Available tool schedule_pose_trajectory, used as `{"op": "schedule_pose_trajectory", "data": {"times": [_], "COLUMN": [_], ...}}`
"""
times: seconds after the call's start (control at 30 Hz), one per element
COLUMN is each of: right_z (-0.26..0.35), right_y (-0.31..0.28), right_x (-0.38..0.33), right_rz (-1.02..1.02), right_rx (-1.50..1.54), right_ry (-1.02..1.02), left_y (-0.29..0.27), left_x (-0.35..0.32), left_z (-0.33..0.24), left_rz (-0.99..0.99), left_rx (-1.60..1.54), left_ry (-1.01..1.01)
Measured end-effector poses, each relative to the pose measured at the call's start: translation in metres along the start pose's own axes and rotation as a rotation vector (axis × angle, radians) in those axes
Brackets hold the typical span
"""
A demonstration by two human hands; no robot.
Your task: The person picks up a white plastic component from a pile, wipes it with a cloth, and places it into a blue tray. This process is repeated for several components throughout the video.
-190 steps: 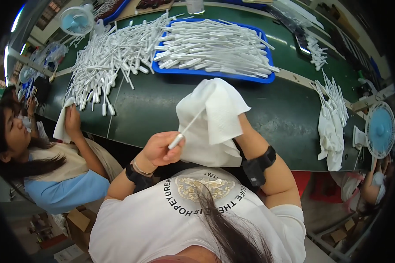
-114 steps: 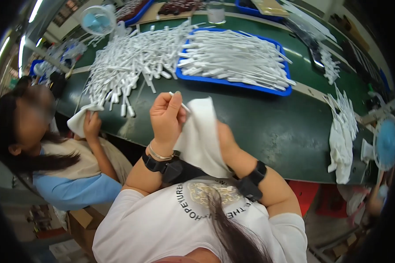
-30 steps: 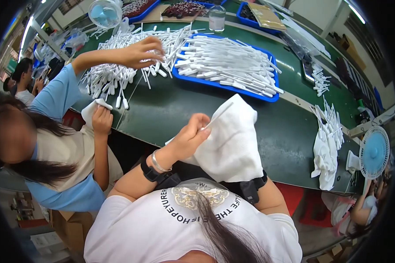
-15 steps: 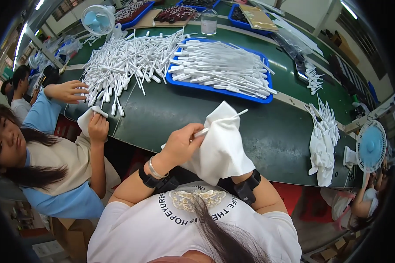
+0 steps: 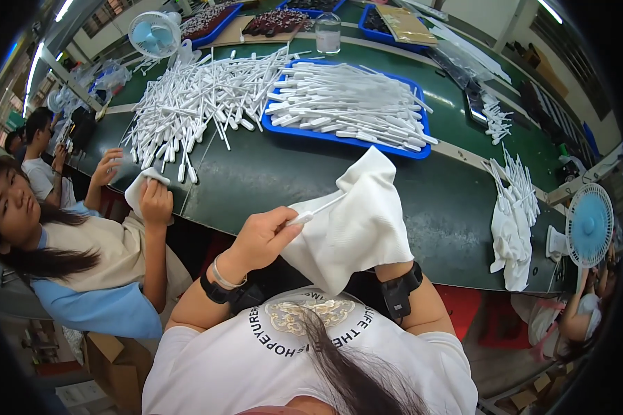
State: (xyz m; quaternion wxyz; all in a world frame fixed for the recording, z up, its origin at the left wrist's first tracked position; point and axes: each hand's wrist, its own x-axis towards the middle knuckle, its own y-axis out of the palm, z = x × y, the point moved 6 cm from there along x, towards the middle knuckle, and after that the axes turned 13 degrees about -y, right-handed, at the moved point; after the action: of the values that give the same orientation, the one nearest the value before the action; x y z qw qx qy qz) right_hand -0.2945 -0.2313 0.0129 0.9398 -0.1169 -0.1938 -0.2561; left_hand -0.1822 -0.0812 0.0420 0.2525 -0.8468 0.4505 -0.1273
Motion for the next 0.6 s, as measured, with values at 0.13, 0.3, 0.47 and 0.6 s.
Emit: {"op": "schedule_pose_trajectory", "data": {"times": [0.13, 0.3, 0.47, 0.6], "right_z": [0.014, 0.016, 0.002, -0.020], "right_y": [-0.022, -0.085, -0.078, -0.078], "right_x": [0.007, 0.015, 0.013, -0.003], "right_rz": [-0.074, -0.169, 0.168, 0.259], "right_rx": [-0.396, -0.157, -0.796, -0.576], "right_ry": [-0.240, -0.006, -0.230, -0.040], "left_y": [-0.014, -0.057, -0.056, -0.045], "left_x": [0.009, 0.072, 0.174, 0.222], "left_z": [0.003, -0.002, -0.008, -0.011], "left_rz": [0.072, 0.210, 0.081, -0.038], "left_rx": [-0.099, -0.148, 0.150, 0.336], "left_ry": [-0.043, -0.286, 0.007, 0.197]}}
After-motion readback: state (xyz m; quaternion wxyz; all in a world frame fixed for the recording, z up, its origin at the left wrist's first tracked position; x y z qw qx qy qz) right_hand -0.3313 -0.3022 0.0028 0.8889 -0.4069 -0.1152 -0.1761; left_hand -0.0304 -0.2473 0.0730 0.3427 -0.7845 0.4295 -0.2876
